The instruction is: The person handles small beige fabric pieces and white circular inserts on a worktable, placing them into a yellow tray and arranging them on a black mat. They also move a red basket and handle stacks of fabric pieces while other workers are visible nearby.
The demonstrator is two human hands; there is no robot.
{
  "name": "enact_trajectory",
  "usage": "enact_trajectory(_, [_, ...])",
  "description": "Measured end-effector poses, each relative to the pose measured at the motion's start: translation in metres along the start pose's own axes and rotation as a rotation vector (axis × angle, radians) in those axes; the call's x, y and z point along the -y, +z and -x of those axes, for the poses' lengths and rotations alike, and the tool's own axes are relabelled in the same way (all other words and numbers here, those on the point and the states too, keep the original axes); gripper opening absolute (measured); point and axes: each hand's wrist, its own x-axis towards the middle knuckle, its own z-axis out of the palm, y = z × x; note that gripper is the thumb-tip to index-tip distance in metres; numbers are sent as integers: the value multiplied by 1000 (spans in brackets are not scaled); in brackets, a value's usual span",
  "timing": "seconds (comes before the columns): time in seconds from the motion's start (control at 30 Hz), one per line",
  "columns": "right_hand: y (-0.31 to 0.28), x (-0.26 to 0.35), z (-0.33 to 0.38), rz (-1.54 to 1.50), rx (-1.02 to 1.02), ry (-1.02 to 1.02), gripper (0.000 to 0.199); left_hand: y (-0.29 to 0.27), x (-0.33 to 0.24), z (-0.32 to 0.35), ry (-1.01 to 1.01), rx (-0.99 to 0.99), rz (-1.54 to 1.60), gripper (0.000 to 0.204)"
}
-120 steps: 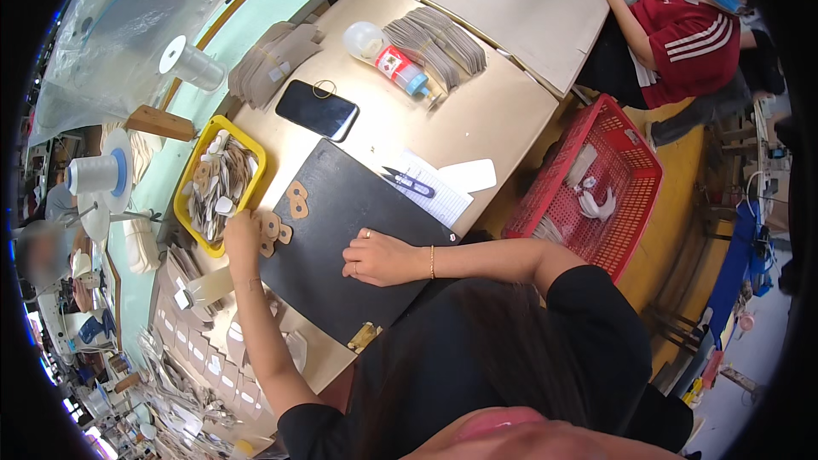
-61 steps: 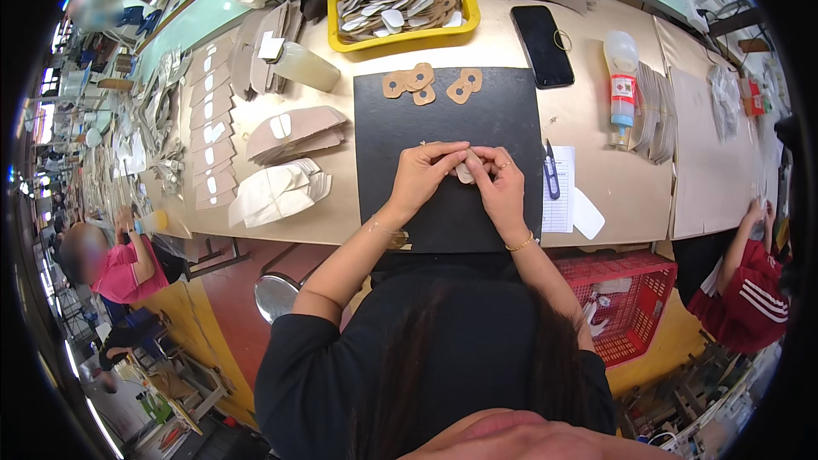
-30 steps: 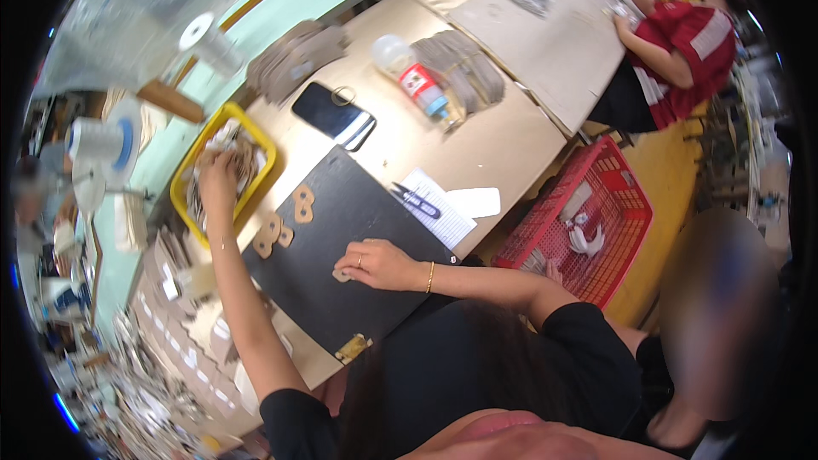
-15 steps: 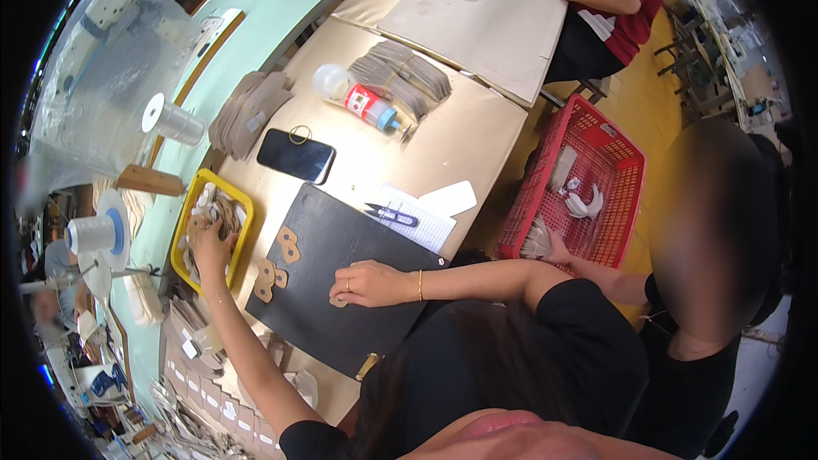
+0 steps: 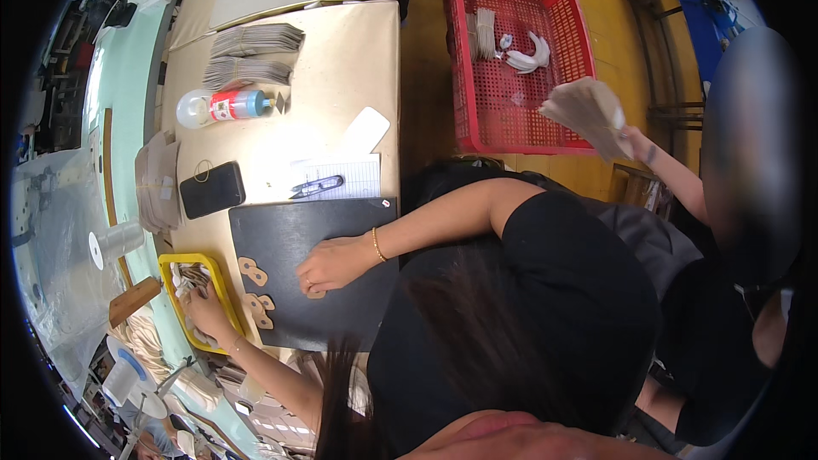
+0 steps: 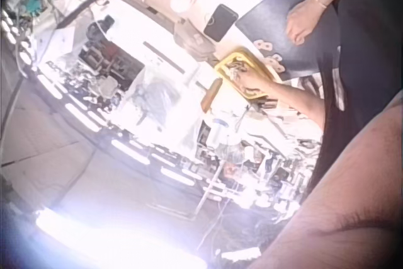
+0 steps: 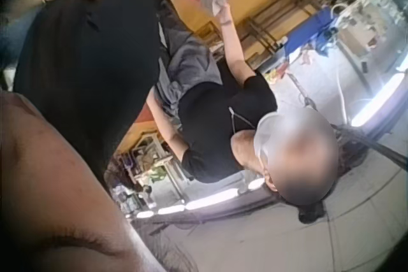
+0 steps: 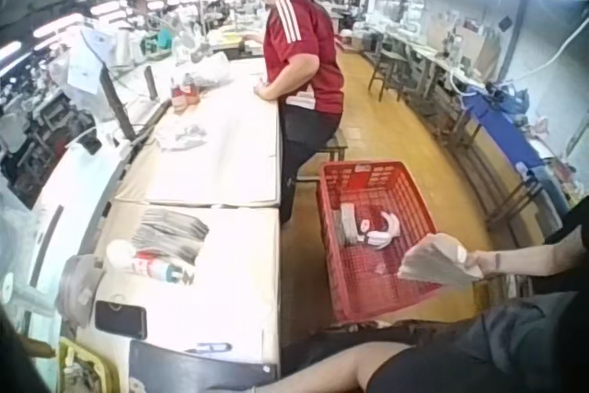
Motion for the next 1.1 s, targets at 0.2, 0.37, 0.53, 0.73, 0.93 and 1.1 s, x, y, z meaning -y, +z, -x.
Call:
enact_trajectory(0.2, [1,-4,-3,-75,-41,-50,12,5,12,-4,39,-14,130,37])
enact_trajectory(0.37, [-2,1,-2,-23,-2,19,13,27,21,-2,-71,-164,216,36])
enact_trajectory(0.53, [-6,4,-3,-1,28,29,13,19,11,6,-119,-204,179,35])
enact_trajectory(0.73, [-3,3,-2,4,2,4,13,2,-6,7,-148,-100,174,34])
enact_trajectory(0.93, [-5,4,-2,1,15,9,14,1,-14,10,-77,-212,171,34])
enact_trajectory(1.1, [-8,6,-3,-7,38,29,14,-1,-9,8,-235,-146,432,38])
